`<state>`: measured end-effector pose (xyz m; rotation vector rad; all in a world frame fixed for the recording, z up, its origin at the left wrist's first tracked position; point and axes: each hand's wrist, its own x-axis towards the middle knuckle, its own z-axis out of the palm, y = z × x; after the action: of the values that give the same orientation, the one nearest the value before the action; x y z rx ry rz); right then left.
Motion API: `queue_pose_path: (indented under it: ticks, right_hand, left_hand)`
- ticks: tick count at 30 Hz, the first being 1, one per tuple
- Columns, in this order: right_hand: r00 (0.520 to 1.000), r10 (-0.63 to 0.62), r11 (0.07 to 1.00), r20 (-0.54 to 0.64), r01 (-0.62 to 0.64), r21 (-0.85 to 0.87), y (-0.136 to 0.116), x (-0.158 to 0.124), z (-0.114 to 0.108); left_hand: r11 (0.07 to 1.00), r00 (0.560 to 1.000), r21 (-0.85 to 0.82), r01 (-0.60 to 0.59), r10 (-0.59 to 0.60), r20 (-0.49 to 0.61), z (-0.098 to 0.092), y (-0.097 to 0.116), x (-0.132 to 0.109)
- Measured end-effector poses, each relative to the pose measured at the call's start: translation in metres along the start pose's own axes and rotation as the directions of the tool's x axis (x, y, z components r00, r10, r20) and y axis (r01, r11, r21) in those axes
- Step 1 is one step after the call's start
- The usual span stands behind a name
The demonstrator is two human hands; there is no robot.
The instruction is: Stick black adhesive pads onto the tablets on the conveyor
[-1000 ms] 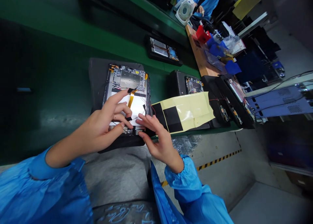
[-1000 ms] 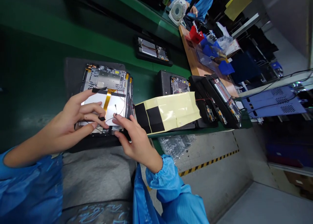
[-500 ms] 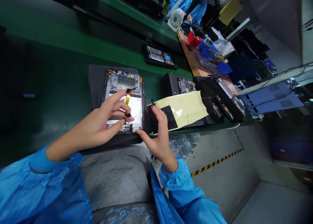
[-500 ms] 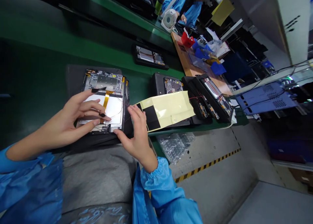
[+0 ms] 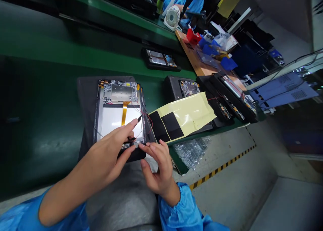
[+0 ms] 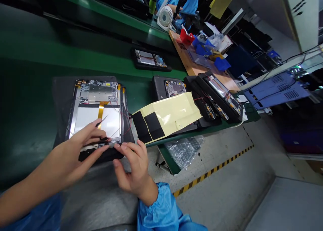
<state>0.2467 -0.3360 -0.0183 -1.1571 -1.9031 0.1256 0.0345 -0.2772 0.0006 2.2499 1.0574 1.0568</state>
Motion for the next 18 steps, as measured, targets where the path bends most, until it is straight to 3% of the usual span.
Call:
queue_pose_path:
  ticks: [3,8,14,16,18]
  right_hand:
    - [0.998,0.047,0.996,-0.033,-0.044,0.073,-0.003,-0.003,-0.001]
    - [0.999,0.037,0.994,-0.011,-0.035,0.106,-0.002,-0.005,0.002]
    - [0.997,0.061,0.969,-0.044,-0.048,0.242,-0.001,-0.005,0.006]
    - [0.987,0.155,0.92,-0.052,-0.125,0.371,-0.005,-0.007,0.005]
    - [0.935,0.353,0.762,0.044,-0.315,0.566,-0.011,-0.007,0.002]
  left_hand:
    - [0.996,0.998,0.067,-0.057,0.058,-0.016,0.002,-0.004,0.014]
    - [0.978,0.987,0.159,-0.138,0.123,0.102,-0.006,-0.024,0.031]
    - [0.971,0.981,0.218,-0.097,0.057,0.184,-0.013,-0.038,0.053]
    - [0.972,0.975,0.22,-0.081,0.031,0.222,-0.013,-0.04,0.062]
    - [0.972,0.962,0.224,-0.071,0.008,0.272,-0.012,-0.04,0.071]
